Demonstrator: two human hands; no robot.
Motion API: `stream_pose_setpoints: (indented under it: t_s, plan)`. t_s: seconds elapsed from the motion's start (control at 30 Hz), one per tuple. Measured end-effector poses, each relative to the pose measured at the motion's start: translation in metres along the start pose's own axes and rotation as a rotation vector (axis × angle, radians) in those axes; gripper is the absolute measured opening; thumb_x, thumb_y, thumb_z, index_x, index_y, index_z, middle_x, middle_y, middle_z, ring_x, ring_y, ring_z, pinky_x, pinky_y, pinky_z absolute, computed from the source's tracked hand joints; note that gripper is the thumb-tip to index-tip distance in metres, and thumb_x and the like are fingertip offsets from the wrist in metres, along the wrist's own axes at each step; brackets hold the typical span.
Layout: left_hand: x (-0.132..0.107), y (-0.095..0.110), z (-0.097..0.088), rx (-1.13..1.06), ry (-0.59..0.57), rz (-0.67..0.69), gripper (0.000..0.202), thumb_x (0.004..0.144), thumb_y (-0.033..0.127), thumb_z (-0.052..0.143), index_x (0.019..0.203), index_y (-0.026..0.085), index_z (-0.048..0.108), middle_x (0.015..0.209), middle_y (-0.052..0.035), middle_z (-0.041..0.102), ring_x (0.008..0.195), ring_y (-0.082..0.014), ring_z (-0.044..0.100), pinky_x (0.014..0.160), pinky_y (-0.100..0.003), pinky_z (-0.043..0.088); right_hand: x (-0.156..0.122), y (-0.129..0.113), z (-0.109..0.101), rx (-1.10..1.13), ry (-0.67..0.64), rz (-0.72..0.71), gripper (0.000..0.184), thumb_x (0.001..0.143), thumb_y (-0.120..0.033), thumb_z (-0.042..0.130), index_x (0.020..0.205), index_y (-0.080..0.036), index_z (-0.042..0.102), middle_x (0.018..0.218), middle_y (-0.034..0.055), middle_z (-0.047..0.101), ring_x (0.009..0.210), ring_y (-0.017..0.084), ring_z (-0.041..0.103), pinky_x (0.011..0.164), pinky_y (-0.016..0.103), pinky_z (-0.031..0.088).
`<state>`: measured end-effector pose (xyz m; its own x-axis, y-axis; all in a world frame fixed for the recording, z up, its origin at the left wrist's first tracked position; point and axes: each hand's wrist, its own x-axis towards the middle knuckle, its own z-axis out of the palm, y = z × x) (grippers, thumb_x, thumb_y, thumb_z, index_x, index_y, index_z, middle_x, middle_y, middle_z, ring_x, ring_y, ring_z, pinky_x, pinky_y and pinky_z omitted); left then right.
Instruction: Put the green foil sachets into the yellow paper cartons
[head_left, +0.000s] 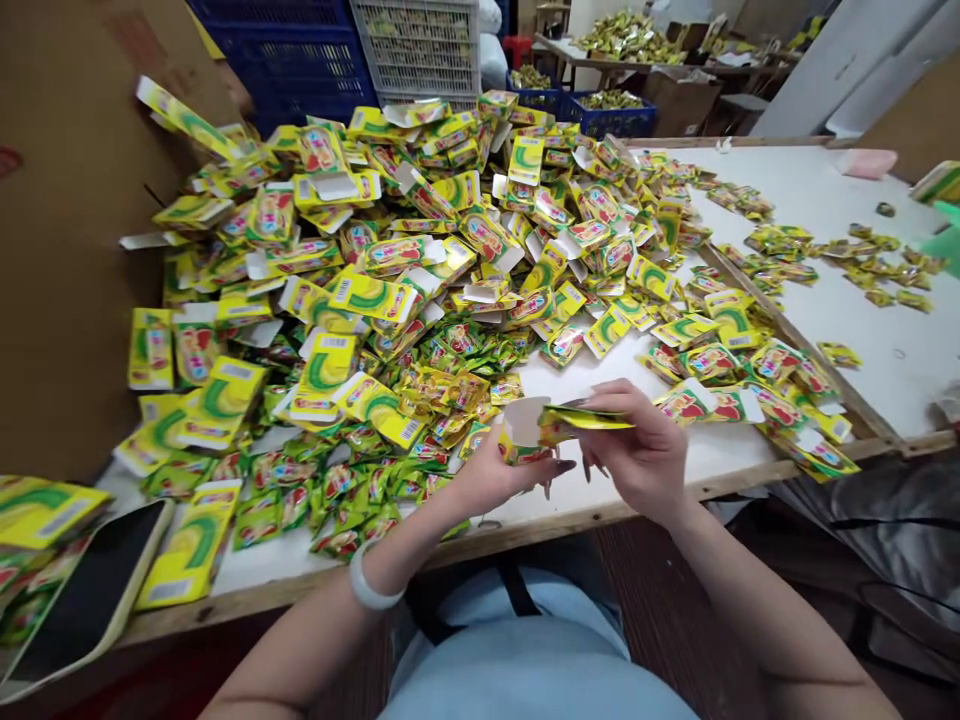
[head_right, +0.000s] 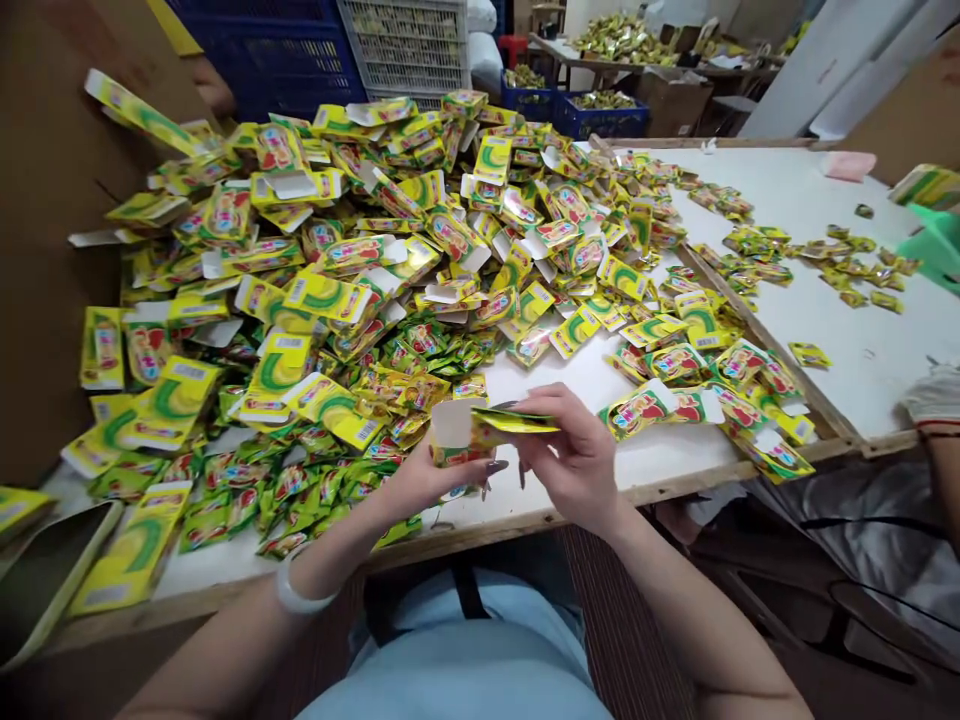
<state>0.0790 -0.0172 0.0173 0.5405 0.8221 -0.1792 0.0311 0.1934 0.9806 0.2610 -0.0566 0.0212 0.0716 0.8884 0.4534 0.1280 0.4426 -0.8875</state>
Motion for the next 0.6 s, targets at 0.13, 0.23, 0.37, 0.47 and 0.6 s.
stream_pose_setpoints:
  t_s: [0.13, 0.23, 0.37, 0.47, 0.6]
  plan:
    - [-0.005, 0.000, 0.002, 0.092, -0.081, 0.045, 0.026, 0.069, 0.032, 0.075, 0.080, 0.015, 0.060, 0.065, 0.0030, 0.056, 0.058, -0.0097, 0.049, 0.057, -0.023, 0.044, 0.016, -0.009, 0.005, -0.199, -0.252, -0.132, 0.021, 0.090, -0.010, 0.058, 0.103, -0.023, 0.067, 0.095, 0.0049, 0.062, 0.083, 0.014, 0.064, 0.059, 0.021, 0.053]
    - [-0.008, -0.001, 0.000, 0.153, -0.141, 0.042, 0.028, 0.073, 0.031, 0.072, 0.093, 0.015, 0.063, 0.075, 0.0008, 0.063, 0.065, -0.0121, 0.054, 0.063, -0.024, 0.046, 0.016, -0.017, 0.000, -0.342, -0.462, -0.079, 0.023, 0.089, -0.006, 0.055, 0.103, -0.020, 0.067, 0.091, 0.0041, 0.062, 0.079, 0.013, 0.063, 0.065, 0.021, 0.052]
    - [-0.013, -0.010, 0.003, 0.339, -0.178, 0.015, 0.032, 0.075, 0.029, 0.069, 0.105, 0.016, 0.063, 0.093, -0.0038, 0.068, 0.084, -0.0197, 0.060, 0.075, -0.029, 0.050, 0.010, -0.029, -0.004, -0.517, -0.628, 0.010, 0.027, 0.087, -0.002, 0.050, 0.095, -0.020, 0.068, 0.089, 0.0040, 0.061, 0.073, 0.013, 0.062, 0.067, 0.024, 0.052]
    - [-0.022, -0.018, 0.007, 0.399, -0.193, 0.010, 0.042, 0.076, 0.025, 0.067, 0.116, 0.018, 0.058, 0.104, -0.0056, 0.068, 0.093, -0.0227, 0.062, 0.081, -0.032, 0.050, 0.005, -0.033, -0.009, -0.427, -0.718, 0.092, 0.023, 0.088, -0.006, 0.053, 0.098, -0.022, 0.067, 0.092, 0.0049, 0.064, 0.073, 0.014, 0.064, 0.062, 0.022, 0.053]
    - [-0.036, -0.024, 0.011, 0.384, -0.220, -0.035, 0.055, 0.076, 0.021, 0.066, 0.128, 0.021, 0.048, 0.097, -0.0025, 0.067, 0.088, -0.0206, 0.063, 0.077, -0.029, 0.049, -0.014, -0.020, -0.018, -0.248, -0.612, 0.128, 0.012, 0.092, -0.017, 0.058, 0.101, -0.023, 0.065, 0.090, 0.0049, 0.067, 0.072, 0.014, 0.066, 0.061, 0.023, 0.054]
